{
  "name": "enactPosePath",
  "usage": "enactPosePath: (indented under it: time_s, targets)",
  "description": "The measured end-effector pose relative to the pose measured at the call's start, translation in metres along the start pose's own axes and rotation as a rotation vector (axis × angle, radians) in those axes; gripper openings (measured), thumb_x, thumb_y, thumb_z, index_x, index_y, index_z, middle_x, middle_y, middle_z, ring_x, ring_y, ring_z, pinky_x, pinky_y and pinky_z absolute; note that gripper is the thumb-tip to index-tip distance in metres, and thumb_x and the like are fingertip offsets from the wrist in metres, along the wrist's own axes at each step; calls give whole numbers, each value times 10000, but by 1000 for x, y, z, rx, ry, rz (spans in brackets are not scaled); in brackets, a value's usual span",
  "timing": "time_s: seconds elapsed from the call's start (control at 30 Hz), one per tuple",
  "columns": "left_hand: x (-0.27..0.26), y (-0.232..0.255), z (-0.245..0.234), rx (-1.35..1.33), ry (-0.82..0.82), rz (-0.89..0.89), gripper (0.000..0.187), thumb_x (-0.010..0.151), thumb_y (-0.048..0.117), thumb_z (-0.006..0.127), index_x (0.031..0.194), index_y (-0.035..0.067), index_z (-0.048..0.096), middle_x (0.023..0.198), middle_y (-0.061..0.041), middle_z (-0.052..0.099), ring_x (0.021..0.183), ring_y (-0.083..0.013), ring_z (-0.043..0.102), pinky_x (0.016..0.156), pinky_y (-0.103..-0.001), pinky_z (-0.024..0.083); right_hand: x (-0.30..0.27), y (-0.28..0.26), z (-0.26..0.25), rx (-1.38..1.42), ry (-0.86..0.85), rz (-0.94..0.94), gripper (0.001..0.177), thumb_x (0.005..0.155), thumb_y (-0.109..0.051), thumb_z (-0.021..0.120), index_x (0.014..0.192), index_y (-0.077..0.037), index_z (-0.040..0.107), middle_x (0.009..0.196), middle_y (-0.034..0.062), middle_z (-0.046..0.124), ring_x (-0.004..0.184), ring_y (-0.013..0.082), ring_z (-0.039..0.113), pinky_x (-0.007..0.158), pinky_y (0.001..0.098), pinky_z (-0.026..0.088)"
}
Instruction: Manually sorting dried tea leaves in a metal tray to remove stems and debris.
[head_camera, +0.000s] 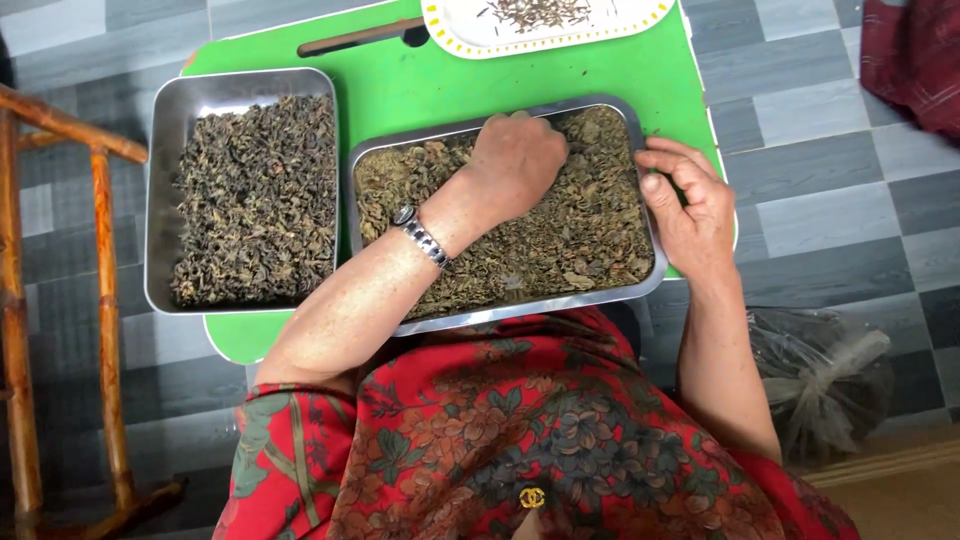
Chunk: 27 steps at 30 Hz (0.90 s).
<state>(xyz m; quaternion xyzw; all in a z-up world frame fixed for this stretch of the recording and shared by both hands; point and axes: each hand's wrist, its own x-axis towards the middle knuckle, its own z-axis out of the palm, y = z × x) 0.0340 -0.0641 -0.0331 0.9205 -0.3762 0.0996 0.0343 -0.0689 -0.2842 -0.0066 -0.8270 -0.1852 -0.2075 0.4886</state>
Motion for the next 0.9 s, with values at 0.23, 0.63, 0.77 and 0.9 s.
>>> enactPosePath:
  time_s: [0.23, 0.63, 0.77, 0.9]
  targets:
    - [-1, 2, -7, 14, -210, -14, 159, 800, 106, 673, 658, 135, 739, 578, -71, 641, 574, -272, 638, 498, -391, 523, 2, -8, -1, 4, 2, 29, 310, 1118, -202, 585, 1236, 60, 701, 1257, 342, 640, 1178, 515, 627, 1022, 597, 454]
    - [-29, -14, -115, -801, -331, -156, 270, 903, 6, 617, 701, 168, 543, 706, 55, 611, 882, -110, 715, 1016, -357, 580, -4, -7, 1, -64, -55, 36, 376, 1167, -262, 553, 1278, 76, 675, 1326, 314, 647, 1304, 390, 604, 1119, 490, 473]
    - [-45, -24, -130, -1117, -359, -233, 164, 943, 105, 650, 832, 220, 609, 860, 71, 696, 928, -73, 707, 1137, -435, 484, -3, -8, 1, -76, -57, 12, 388, 1178, -256, 552, 1284, 95, 677, 1314, 331, 653, 1298, 404, 614, 1117, 492, 479]
    - [-54, -35, -118, -1512, -395, -283, 103, 949, 111, 597, 892, 191, 629, 862, 51, 662, 701, -7, 545, 597, -154, 443, -5, -8, 1, -87, -56, 19, 421, 1182, -285, 544, 1284, 99, 683, 1315, 322, 659, 1306, 404, 613, 1114, 502, 484]
